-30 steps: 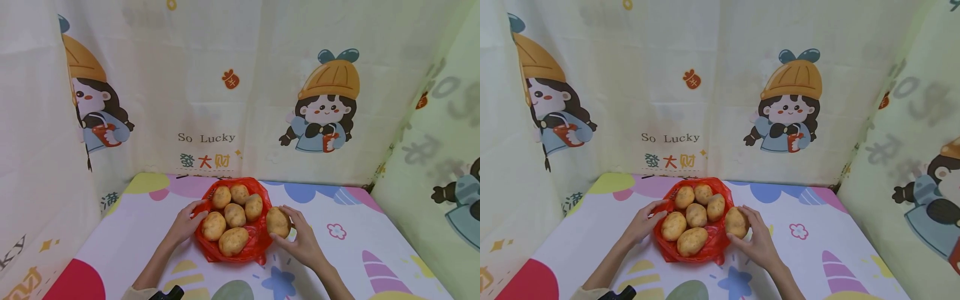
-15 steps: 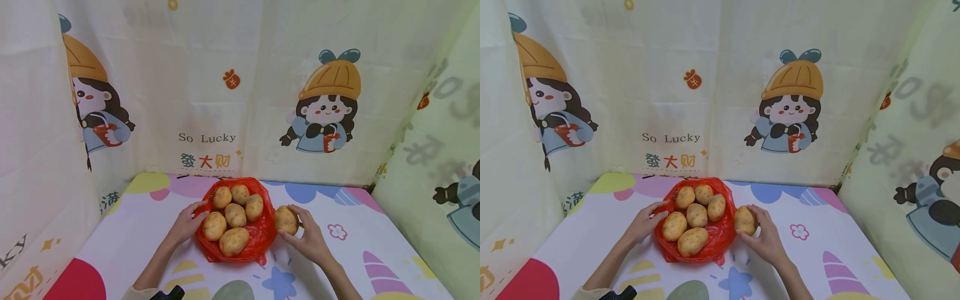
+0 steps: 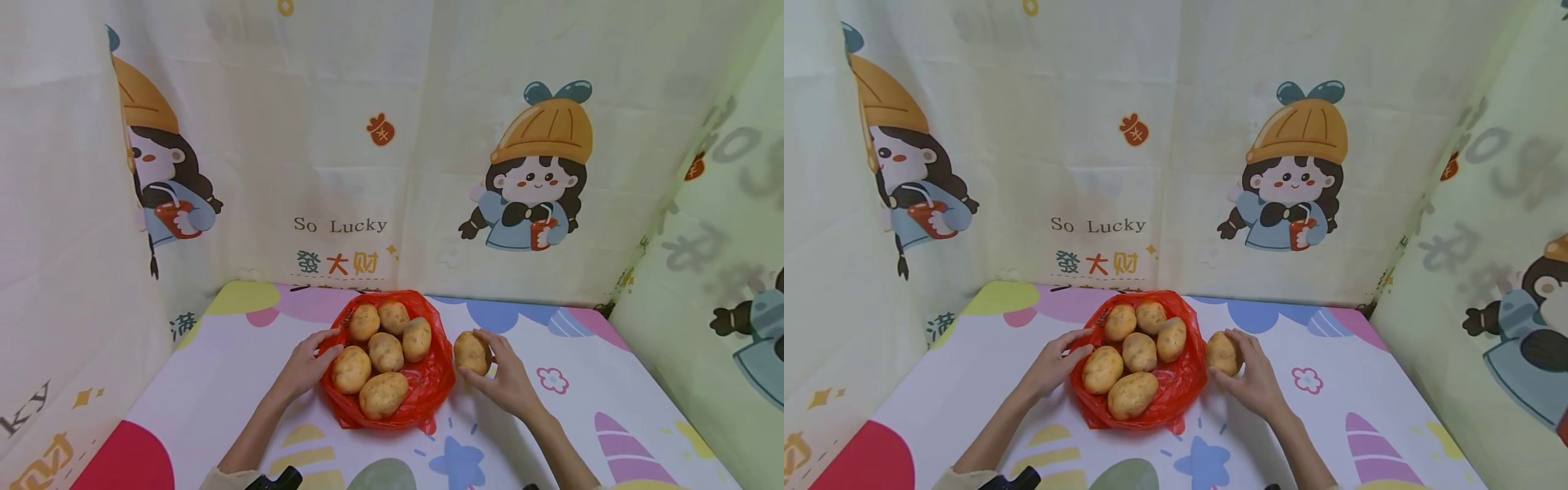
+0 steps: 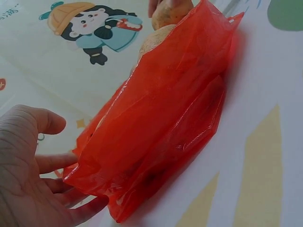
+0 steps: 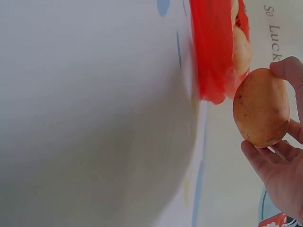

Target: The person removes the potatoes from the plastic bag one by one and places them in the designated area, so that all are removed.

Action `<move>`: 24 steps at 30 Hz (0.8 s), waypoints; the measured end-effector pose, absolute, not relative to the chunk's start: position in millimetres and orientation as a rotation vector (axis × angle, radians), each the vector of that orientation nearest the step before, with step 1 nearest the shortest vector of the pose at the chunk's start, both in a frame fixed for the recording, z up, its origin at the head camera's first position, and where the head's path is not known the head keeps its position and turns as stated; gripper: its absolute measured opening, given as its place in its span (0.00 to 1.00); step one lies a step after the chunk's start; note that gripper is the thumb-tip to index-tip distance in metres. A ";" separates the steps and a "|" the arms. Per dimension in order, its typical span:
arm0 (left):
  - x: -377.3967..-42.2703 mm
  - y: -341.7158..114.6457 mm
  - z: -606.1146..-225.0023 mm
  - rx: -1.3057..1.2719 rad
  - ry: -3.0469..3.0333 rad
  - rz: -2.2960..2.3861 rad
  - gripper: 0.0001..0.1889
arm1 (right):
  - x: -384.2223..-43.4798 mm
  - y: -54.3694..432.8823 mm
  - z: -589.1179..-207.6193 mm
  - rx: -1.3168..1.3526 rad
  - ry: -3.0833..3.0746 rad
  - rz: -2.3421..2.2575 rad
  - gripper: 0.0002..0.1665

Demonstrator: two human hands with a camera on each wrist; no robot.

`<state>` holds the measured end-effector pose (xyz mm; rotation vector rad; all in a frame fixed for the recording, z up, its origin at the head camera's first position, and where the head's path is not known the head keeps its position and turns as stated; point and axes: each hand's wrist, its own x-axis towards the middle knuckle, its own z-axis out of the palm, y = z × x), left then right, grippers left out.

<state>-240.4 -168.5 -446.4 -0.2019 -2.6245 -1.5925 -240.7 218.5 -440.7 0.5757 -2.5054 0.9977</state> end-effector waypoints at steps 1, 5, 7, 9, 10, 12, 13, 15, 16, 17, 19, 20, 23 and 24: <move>-240.4 -168.6 -446.2 -0.201 -2.625 -1.592 0.26 | -242.8 219.0 -441.2 0.578 -2.507 0.995 0.43; -239.6 -168.6 -444.6 -0.203 -2.628 -1.579 0.26 | -251.8 220.5 -444.6 0.572 -2.515 0.981 0.42; -239.3 -168.3 -444.2 -0.201 -2.627 -1.577 0.26 | -256.3 221.1 -446.7 0.565 -2.521 0.973 0.42; -239.2 -168.1 -444.7 -0.194 -2.629 -1.577 0.26 | -260.7 221.7 -448.9 0.564 -2.530 0.964 0.42; -239.1 -167.8 -445.0 -0.192 -2.633 -1.576 0.26 | -262.6 222.0 -449.9 0.565 -2.535 0.962 0.42; -238.8 -167.0 -445.1 -0.191 -2.639 -1.573 0.26 | -266.7 222.7 -451.7 0.571 -2.544 0.957 0.42; -238.5 -166.7 -445.2 -0.190 -2.641 -1.572 0.26 | -268.7 223.1 -452.6 0.575 -2.553 0.953 0.42; -237.9 -166.0 -444.9 -0.198 -2.644 -1.564 0.26 | -272.8 223.9 -453.8 0.580 -2.576 0.943 0.42; -237.6 -165.8 -444.6 -0.199 -2.643 -1.561 0.26 | -274.6 224.2 -454.1 0.578 -2.591 0.938 0.42; -237.4 -165.7 -444.6 -0.199 -2.641 -1.561 0.26 | -276.5 224.6 -454.5 0.574 -2.605 0.936 0.42; -237.0 -166.0 -444.6 -0.203 -2.639 -1.559 0.26 | -279.6 225.3 -454.6 0.557 -2.638 0.935 0.43; -236.8 -166.1 -444.4 -0.205 -2.640 -1.558 0.26 | -280.5 225.6 -454.3 0.545 -2.652 0.940 0.43; -235.9 -166.4 -443.6 -0.199 -2.648 -1.558 0.27 | -283.4 226.3 -453.7 0.505 -2.684 0.953 0.43; -235.5 -166.4 -443.3 -0.197 -2.651 -1.555 0.27 | -284.2 226.5 -453.6 0.495 -2.693 0.954 0.43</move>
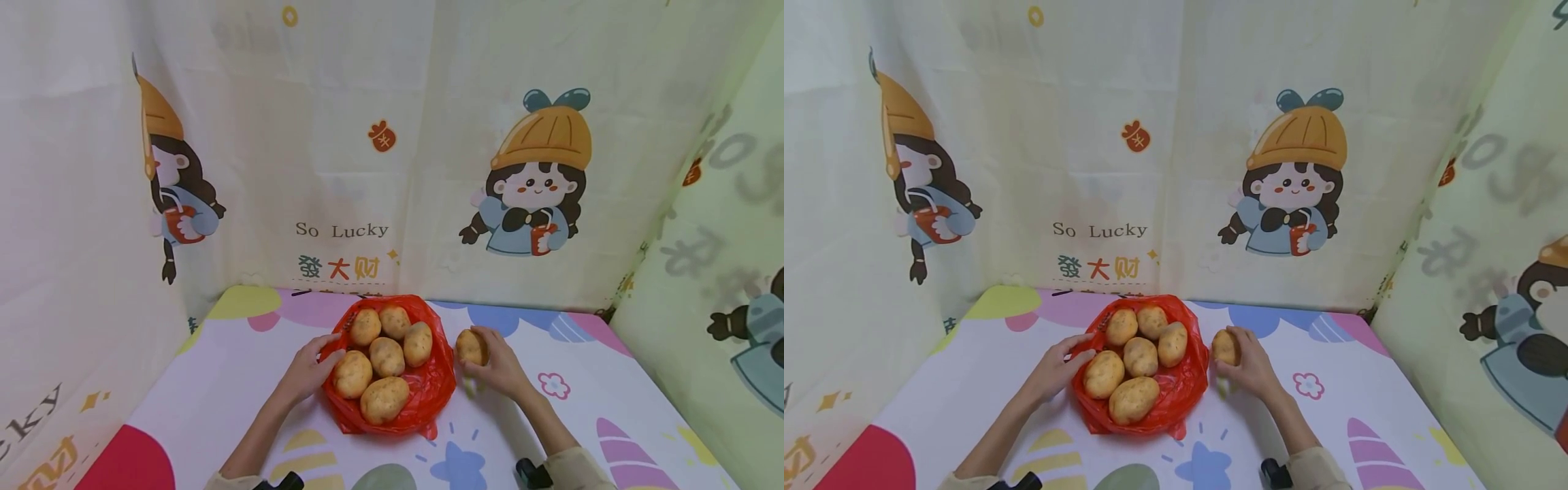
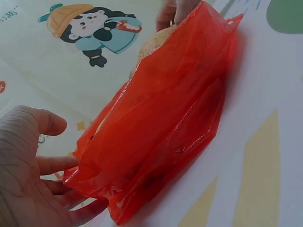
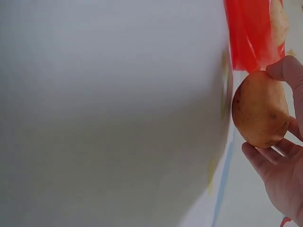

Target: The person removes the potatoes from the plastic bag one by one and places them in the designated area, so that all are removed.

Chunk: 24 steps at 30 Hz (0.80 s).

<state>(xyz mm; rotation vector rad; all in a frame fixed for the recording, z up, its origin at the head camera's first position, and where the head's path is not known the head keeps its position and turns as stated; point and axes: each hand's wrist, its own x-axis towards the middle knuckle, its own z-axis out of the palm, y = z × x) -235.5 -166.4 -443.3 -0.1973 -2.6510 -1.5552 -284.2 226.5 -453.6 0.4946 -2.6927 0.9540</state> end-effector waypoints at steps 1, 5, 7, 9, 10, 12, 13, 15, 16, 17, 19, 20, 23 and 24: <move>-235.3 -166.2 -443.1 -0.195 -2.655 -1.552 0.27 | -284.7 226.6 -453.5 0.484 -2.701 0.952 0.43; -234.7 -165.4 -442.8 -0.185 -2.664 -1.542 0.26 | -286.3 227.4 -453.9 0.473 -2.718 0.937 0.43; -234.9 -165.1 -442.7 -0.183 -2.666 -1.538 0.26 | -287.0 227.7 -454.0 0.472 -2.723 0.933 0.44; -234.9 -165.0 -442.6 -0.184 -2.666 -1.534 0.26 | -287.7 227.8 -454.0 0.472 -2.727 0.935 0.45; -235.0 -164.8 -442.3 -0.188 -2.666 -1.531 0.26 | -287.8 228.0 -454.0 0.472 -2.729 0.938 0.45; -235.0 -164.5 -442.2 -0.192 -2.662 -1.530 0.25 | -287.7 228.1 -454.0 0.473 -2.730 0.942 0.46; -234.9 -164.4 -441.8 -0.195 -2.662 -1.526 0.26 | -287.5 228.1 -454.0 0.476 -2.728 0.944 0.46; -234.6 -164.4 -442.4 -0.192 -2.660 -1.532 0.26 | -286.8 227.8 -454.0 0.482 -2.723 0.938 0.47; -234.4 -164.4 -442.6 -0.188 -2.659 -1.537 0.26 | -286.3 227.5 -453.9 0.487 -2.716 0.932 0.46; -234.3 -164.4 -442.6 -0.187 -2.658 -1.540 0.27 | -285.7 227.2 -453.9 0.489 -2.708 0.924 0.46; -233.8 -164.3 -441.9 -0.188 -2.661 -1.539 0.27 | -284.1 226.2 -453.3 0.492 -2.686 0.918 0.46; -233.6 -164.2 -441.9 -0.188 -2.661 -1.542 0.27 | -283.0 225.6 -452.8 0.496 -2.672 0.911 0.46; -232.8 -163.9 -441.3 -0.193 -2.663 -1.543 0.27 | -280.3 222.7 -450.9 0.506 -2.640 0.912 0.46; -232.7 -163.9 -441.6 -0.197 -2.661 -1.541 0.27 | -279.4 221.4 -449.9 0.510 -2.636 0.913 0.46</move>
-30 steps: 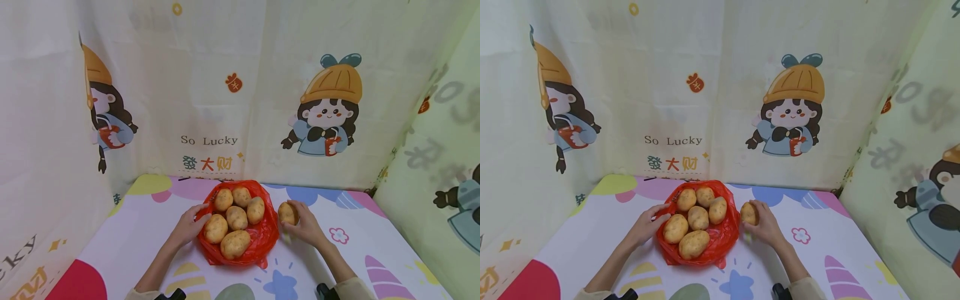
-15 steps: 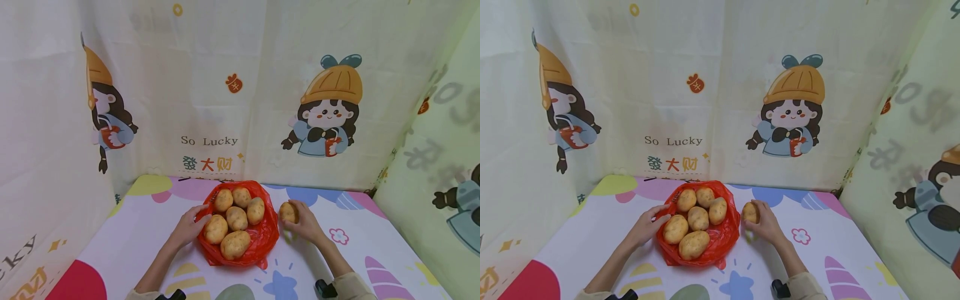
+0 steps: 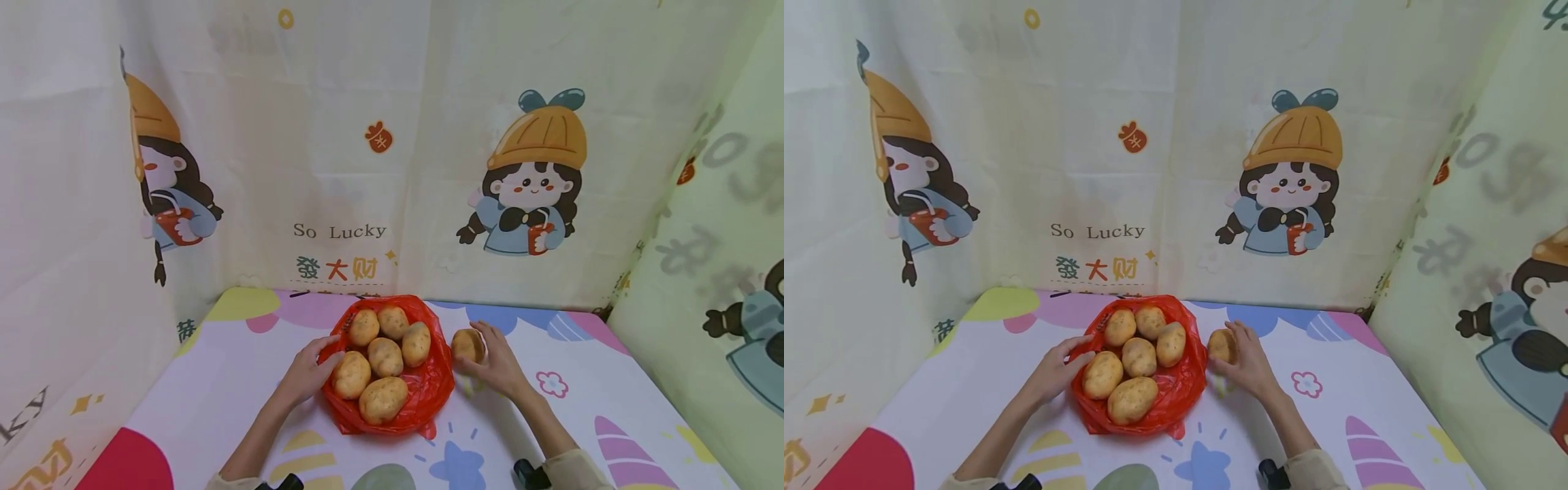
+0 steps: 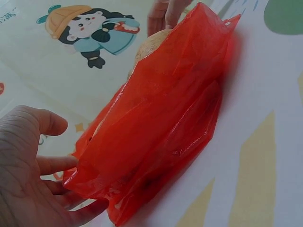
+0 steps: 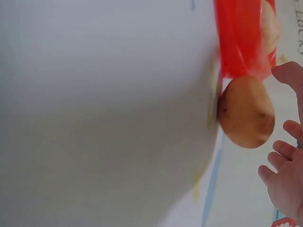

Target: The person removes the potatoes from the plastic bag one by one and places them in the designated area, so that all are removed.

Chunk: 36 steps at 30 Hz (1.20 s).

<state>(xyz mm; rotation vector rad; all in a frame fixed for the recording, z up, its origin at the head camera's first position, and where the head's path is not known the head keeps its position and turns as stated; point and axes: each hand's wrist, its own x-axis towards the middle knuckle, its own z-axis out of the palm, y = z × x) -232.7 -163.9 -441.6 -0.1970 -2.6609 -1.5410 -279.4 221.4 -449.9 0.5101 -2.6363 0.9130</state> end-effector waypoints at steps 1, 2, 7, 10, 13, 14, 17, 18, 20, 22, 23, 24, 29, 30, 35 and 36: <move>-232.7 -163.9 -441.9 -0.200 -2.661 -1.538 0.27 | -278.4 219.9 -448.8 0.512 -2.634 0.915 0.46; -232.8 -163.9 -442.2 -0.205 -2.659 -1.537 0.26 | -277.4 218.3 -447.5 0.515 -2.635 0.923 0.45; -233.4 -163.7 -443.8 -0.232 -2.655 -1.525 0.26 | -272.1 207.0 -440.0 0.506 -2.648 0.987 0.46; -233.7 -163.5 -444.4 -0.234 -2.653 -1.530 0.26 | -269.3 198.3 -436.4 0.508 -2.642 1.021 0.46; -234.6 -163.3 -445.9 -0.224 -2.650 -1.539 0.27 | -267.8 189.4 -434.0 0.521 -2.627 1.030 0.46; -235.1 -163.0 -446.2 -0.219 -2.652 -1.537 0.27 | -267.9 186.9 -433.9 0.532 -2.615 1.031 0.46; -236.2 -162.5 -446.9 -0.220 -2.650 -1.526 0.27 | -268.4 179.4 -433.6 0.552 -2.592 1.038 0.45; -236.3 -162.3 -446.7 -0.218 -2.651 -1.525 0.27 | -268.4 176.9 -433.5 0.560 -2.583 1.044 0.45; -236.6 -162.1 -446.5 -0.218 -2.652 -1.522 0.27 | -268.7 172.2 -433.8 0.570 -2.575 1.048 0.45; -236.2 -162.2 -446.2 -0.221 -2.646 -1.525 0.26 | -269.1 167.5 -434.1 0.579 -2.570 1.040 0.45; -236.0 -162.2 -446.1 -0.223 -2.642 -1.527 0.26 | -269.3 164.9 -434.1 0.584 -2.570 1.044 0.45; -235.8 -162.4 -446.2 -0.222 -2.640 -1.532 0.26 | -269.5 162.4 -434.2 0.586 -2.574 1.046 0.45; -234.7 -162.2 -446.5 -0.220 -2.639 -1.538 0.26 | -270.1 151.1 -434.6 0.590 -2.590 1.080 0.46; -234.7 -162.1 -446.7 -0.221 -2.642 -1.537 0.26 | -270.3 149.1 -434.9 0.593 -2.592 1.075 0.46; -234.9 -162.1 -445.9 -0.216 -2.651 -1.542 0.27 | -272.2 140.9 -435.6 0.633 -2.575 1.053 0.45; -235.2 -162.2 -446.2 -0.221 -2.652 -1.538 0.27 | -272.8 139.6 -436.0 0.638 -2.571 1.043 0.44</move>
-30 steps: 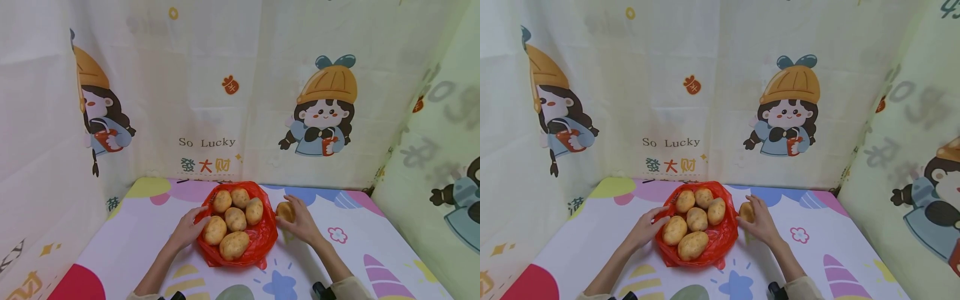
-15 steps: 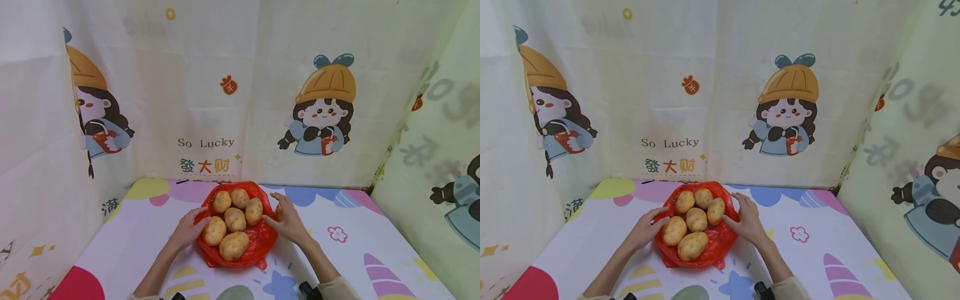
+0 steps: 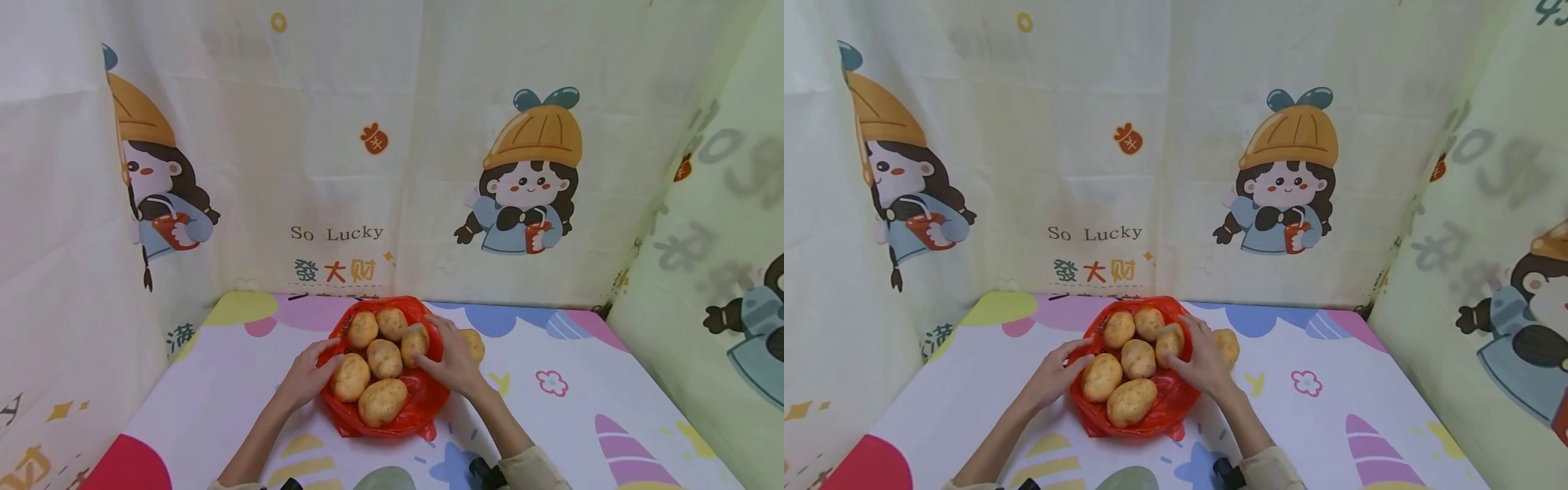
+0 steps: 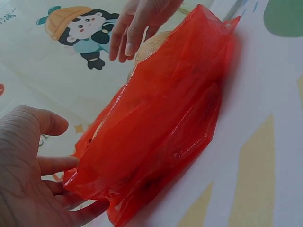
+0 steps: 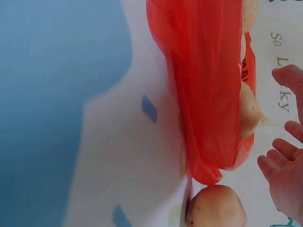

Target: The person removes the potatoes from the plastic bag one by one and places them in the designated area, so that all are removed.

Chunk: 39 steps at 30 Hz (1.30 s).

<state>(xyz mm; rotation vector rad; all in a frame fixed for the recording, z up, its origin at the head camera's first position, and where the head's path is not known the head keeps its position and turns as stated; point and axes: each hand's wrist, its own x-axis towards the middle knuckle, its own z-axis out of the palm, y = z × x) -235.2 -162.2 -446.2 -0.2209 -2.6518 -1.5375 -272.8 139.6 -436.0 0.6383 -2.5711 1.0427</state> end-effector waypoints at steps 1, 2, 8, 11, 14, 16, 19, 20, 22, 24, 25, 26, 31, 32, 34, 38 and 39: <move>-235.1 -162.4 -445.9 -0.221 -2.652 -1.538 0.27 | -273.4 138.0 -436.2 0.641 -2.569 1.038 0.43; -235.1 -162.6 -446.0 -0.223 -2.651 -1.539 0.26 | -273.6 136.7 -436.3 0.640 -2.573 1.034 0.43; -234.2 -163.0 -445.6 -0.219 -2.660 -1.534 0.26 | -275.9 129.8 -439.0 0.634 -2.622 1.054 0.43; -234.0 -162.8 -444.8 -0.220 -2.660 -1.537 0.27 | -278.1 127.8 -441.5 0.636 -2.649 1.053 0.43; -233.8 -162.5 -444.5 -0.217 -2.662 -1.540 0.27 | -280.5 126.4 -444.7 0.640 -2.668 1.049 0.44; -233.6 -162.4 -444.4 -0.215 -2.663 -1.539 0.26 | -282.0 125.7 -447.1 0.646 -2.673 1.049 0.43; -233.4 -162.6 -444.6 -0.214 -2.664 -1.537 0.25 | -283.6 125.3 -450.6 0.659 -2.677 1.048 0.42; -233.3 -162.7 -444.9 -0.213 -2.664 -1.537 0.25 | -284.1 125.4 -451.6 0.662 -2.676 1.051 0.41; -233.4 -163.0 -445.2 -0.214 -2.662 -1.539 0.25 | -284.8 125.7 -453.1 0.664 -2.672 1.056 0.40; -233.4 -163.3 -445.2 -0.218 -2.656 -1.544 0.25 | -285.8 126.0 -454.3 0.660 -2.671 1.059 0.39; -233.5 -163.2 -445.4 -0.221 -2.654 -1.542 0.25 | -286.1 126.4 -454.7 0.658 -2.669 1.063 0.39; -233.4 -163.1 -445.4 -0.221 -2.652 -1.545 0.25 | -286.5 126.7 -455.1 0.657 -2.665 1.068 0.39; -233.2 -162.7 -445.6 -0.220 -2.657 -1.542 0.26 | -286.3 128.1 -456.2 0.644 -2.666 1.072 0.39; -233.1 -162.8 -445.4 -0.223 -2.658 -1.542 0.26 | -285.9 128.4 -456.5 0.639 -2.667 1.076 0.39; -233.1 -162.7 -445.6 -0.225 -2.658 -1.537 0.26 | -284.7 128.5 -456.4 0.622 -2.676 1.078 0.39; -232.4 -162.2 -444.5 -0.232 -2.656 -1.528 0.26 | -283.9 128.6 -456.9 0.584 -2.700 1.073 0.39; -232.4 -161.9 -444.6 -0.231 -2.656 -1.526 0.26 | -283.9 128.6 -456.9 0.577 -2.703 1.069 0.39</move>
